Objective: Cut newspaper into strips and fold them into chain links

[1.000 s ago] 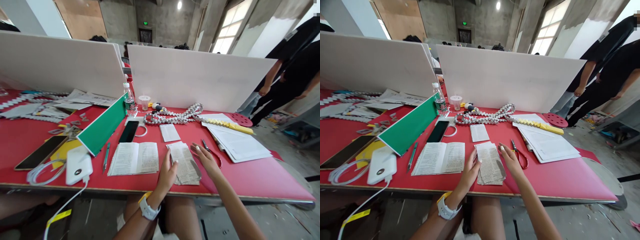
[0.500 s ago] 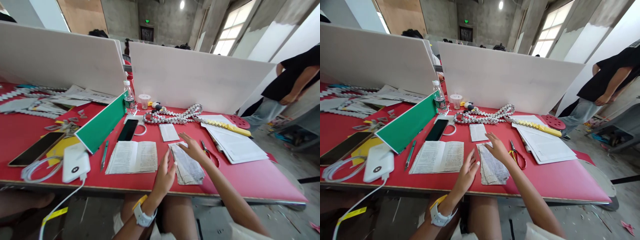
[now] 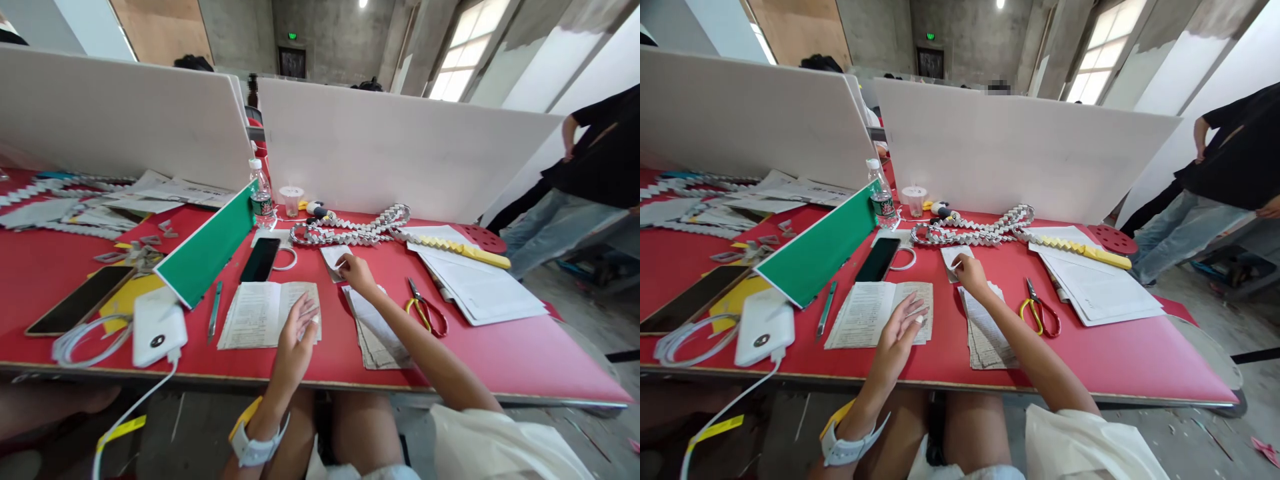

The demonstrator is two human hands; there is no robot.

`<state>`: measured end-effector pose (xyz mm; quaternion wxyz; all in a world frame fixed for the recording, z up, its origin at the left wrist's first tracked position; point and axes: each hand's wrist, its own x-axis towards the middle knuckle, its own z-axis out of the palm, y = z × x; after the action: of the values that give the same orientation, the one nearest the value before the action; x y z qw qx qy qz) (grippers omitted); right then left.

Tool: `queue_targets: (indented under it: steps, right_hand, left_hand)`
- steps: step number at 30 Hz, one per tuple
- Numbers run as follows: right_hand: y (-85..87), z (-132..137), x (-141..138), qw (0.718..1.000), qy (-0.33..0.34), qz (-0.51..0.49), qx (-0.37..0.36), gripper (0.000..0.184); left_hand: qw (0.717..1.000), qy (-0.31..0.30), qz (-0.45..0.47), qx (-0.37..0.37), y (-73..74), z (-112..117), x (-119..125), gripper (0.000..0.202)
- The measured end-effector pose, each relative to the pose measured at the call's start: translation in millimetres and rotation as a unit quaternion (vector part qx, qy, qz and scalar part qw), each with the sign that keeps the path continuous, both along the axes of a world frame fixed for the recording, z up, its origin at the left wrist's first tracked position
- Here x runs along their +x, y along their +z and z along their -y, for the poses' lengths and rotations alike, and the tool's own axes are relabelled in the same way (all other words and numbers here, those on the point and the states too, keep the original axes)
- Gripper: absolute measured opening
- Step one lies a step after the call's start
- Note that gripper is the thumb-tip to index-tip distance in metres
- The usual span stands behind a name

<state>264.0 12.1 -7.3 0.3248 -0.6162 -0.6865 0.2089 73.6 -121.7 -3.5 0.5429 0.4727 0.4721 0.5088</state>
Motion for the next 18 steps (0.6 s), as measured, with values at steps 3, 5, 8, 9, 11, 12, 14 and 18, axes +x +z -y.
queue_targets:
  steps: [3, 5, 8, 9, 11, 12, 14, 18]
  right_hand:
    - [4.9, -3, 0, 0.997, -0.028, -0.075, -0.013, 0.011]
    - [7.3, -3, 0, 0.993, -0.044, -0.11, -0.018, 0.015]
    - [9.9, -2, 1, 0.988, -0.058, -0.14, -0.009, 0.024]
    - [11.7, -2, 2, 0.986, -0.064, -0.151, 0.0, 0.026]
    - [18.3, 1, 5, 0.98, -0.087, -0.176, 0.024, 0.029]
    - [23.6, 4, 6, 0.976, -0.099, -0.189, 0.034, 0.031]
    - [37.9, 16, 8, 0.968, -0.108, -0.224, 0.043, 0.036]
    - [69.1, 62, 9, 0.921, -0.056, -0.386, 0.002, 0.039]
  left_hand:
    - [1.0, 0.003, 0.004, -0.005, 4.7, 0, -2, 0.05]
    - [1.0, 0.005, 0.006, -0.005, 5.5, 1, -3, 0.048]
    - [1.0, 0.006, 0.011, -0.007, 4.2, 0, -3, 0.045]
    - [1.0, 0.006, 0.014, -0.008, 3.7, 0, -3, 0.044]
    - [1.0, 0.005, 0.022, -0.011, 3.2, -1, -2, 0.042]
    - [1.0, 0.003, 0.028, -0.013, 3.2, -2, -2, 0.042]
    - [0.999, -0.003, 0.04, -0.027, 3.4, -2, 1, 0.044]
    - [0.994, -0.022, 0.078, -0.077, 3.6, -1, 13, 0.057]
